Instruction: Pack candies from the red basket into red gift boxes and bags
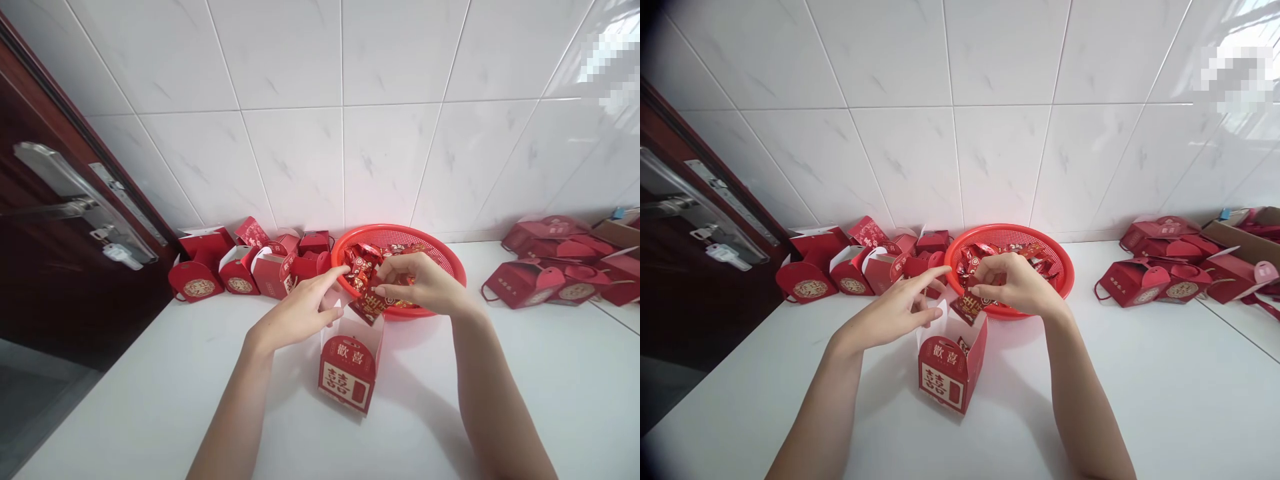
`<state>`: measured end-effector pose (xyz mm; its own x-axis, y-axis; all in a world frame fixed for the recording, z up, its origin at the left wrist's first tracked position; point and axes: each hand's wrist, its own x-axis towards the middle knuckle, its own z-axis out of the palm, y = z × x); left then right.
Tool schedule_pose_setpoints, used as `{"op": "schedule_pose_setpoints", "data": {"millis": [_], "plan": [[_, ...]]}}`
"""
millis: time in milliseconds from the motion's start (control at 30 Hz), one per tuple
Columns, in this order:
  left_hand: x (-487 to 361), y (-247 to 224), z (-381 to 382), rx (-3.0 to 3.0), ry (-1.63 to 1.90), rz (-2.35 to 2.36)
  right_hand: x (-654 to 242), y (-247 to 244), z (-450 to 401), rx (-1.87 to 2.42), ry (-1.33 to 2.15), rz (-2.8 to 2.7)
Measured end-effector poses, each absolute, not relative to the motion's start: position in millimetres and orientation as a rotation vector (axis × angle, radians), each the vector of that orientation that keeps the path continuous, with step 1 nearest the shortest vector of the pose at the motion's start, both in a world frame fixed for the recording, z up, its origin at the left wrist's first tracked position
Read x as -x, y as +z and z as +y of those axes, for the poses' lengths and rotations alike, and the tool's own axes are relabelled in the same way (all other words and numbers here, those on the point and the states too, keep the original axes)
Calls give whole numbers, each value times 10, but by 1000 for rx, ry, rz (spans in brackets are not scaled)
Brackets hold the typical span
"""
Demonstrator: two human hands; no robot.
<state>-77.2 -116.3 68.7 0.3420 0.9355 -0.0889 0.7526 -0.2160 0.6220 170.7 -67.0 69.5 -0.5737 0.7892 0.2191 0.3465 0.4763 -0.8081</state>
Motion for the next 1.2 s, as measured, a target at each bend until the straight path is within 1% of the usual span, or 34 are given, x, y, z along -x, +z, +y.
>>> {"op": "schedule_pose_setpoints", "data": {"millis": [200,400,567,800,867,1000,1200], "plan": [[826,706,-1211,-2131,112,1365,-1571,700,-743,920,1009,-2280],[805,789,-1291,-2121,16,1307,-1393,662,-833,806,1029,-2608],[814,791,-1308,-2099,-9,1346,-1374,673,-865,840,862,-2726],[813,800,-1300,-2112,21,1311,-1440,643,-838,1250,596,-2699],[816,810,-1296,-2129,39,1294,-1442,621,-824,1311,569,-2701],[848,815,-1292,-2136,42,1285,-1412,618,-821,1247,604,-2795],[910,791,-1268,-2118,41,1305,-1350,576,-806,1244,526,-2827]]}}
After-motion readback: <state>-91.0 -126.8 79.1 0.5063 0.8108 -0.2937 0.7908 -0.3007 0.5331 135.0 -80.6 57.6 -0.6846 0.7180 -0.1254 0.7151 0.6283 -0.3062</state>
